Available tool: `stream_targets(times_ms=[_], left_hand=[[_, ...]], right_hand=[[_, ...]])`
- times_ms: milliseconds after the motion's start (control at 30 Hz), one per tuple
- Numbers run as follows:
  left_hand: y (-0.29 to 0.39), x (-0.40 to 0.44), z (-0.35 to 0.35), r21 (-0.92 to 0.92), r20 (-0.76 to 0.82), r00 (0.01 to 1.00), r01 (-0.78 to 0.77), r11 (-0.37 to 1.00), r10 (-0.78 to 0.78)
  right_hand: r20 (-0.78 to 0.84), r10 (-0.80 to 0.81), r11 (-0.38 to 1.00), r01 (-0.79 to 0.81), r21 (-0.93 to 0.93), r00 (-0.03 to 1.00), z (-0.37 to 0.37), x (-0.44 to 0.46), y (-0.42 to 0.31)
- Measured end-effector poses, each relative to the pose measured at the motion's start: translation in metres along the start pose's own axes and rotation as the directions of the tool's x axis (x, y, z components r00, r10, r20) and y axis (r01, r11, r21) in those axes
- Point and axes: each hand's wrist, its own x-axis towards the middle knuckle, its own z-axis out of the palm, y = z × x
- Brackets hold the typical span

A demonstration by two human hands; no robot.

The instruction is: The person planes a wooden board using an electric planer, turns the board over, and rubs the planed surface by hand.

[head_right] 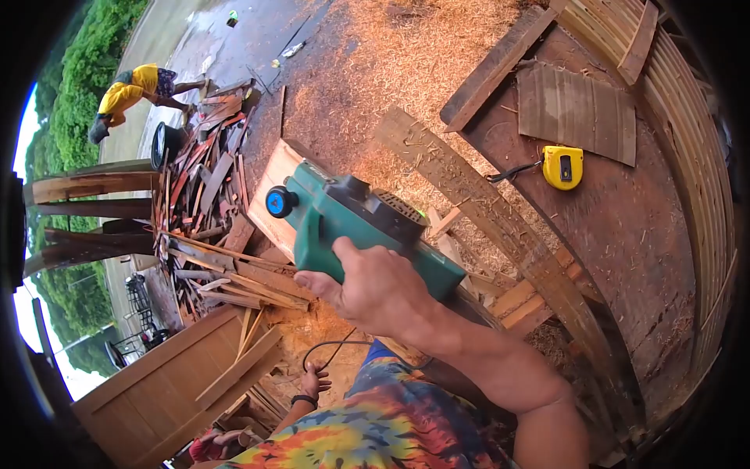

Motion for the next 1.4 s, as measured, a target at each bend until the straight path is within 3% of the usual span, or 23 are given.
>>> stream_targets(times_ms=[133, 433, 600, 700, 833, 900, 967, 1000, 1167, 1267, 1400], left_hand=[[0.031, 0.004, 0.008, 0.057, 0.036, 0.998, -0.044, 0.997, 0.042], [0.090, -0.029, 0.020, 0.144, 0.072, 0.980, -0.195, 0.970, 0.187], [0.082, -0.051, -0.006, 0.128, 0.007, 0.989, -0.145, 0.981, 0.145], [0.083, -0.066, -0.008, 0.197, -0.021, 0.995, -0.088, 0.976, 0.094], [0.077, -0.072, -0.005, 0.401, 0.057, 0.961, -0.271, 0.875, 0.271], [0.075, -0.063, -0.003, 0.372, 0.066, 0.969, -0.247, 0.895, 0.240], [0.069, -0.039, -0.003, 0.223, 0.049, 0.996, -0.088, 0.971, 0.079], [0.074, -0.043, 0.004, 0.256, 0.061, 0.995, -0.096, 0.962, 0.083], [0.080, -0.030, 0.011, 0.289, 0.113, 0.992, -0.080, 0.954, 0.048], [0.109, -0.054, 0.025, 0.343, 0.100, 0.993, -0.093, 0.935, 0.062], [0.097, -0.028, 0.021, 0.277, 0.093, 0.991, -0.115, 0.954, 0.092]], right_hand=[[0.137, 0.055, 0.998, -0.055, -0.004, 0.989, -0.011, 0.076, -0.029], [0.048, 0.008, 0.963, -0.021, 0.269, 0.999, 0.018, 0.186, -0.060], [-0.097, -0.036, 0.975, 0.056, 0.213, 0.995, 0.029, 0.120, -0.030], [0.054, 0.054, 0.975, -0.064, 0.214, 0.997, 0.004, 0.036, -0.008], [0.042, 0.080, 0.996, -0.082, 0.035, 0.996, -0.013, -0.075, 0.021], [-0.013, 0.050, 0.999, -0.050, -0.007, 0.999, -0.015, -0.124, 0.039], [-0.052, 0.026, 0.999, -0.027, -0.024, 0.998, -0.016, -0.162, 0.053], [-0.051, 0.023, 0.999, -0.025, -0.037, 0.998, -0.018, -0.177, 0.057], [-0.058, -0.013, 0.999, 0.010, -0.040, 0.998, -0.020, -0.159, 0.055], [-0.038, -0.020, 0.999, 0.019, -0.046, 0.999, -0.017, -0.106, 0.038], [0.055, 0.040, 0.999, -0.041, 0.015, 0.998, -0.010, -0.030, 0.010]])
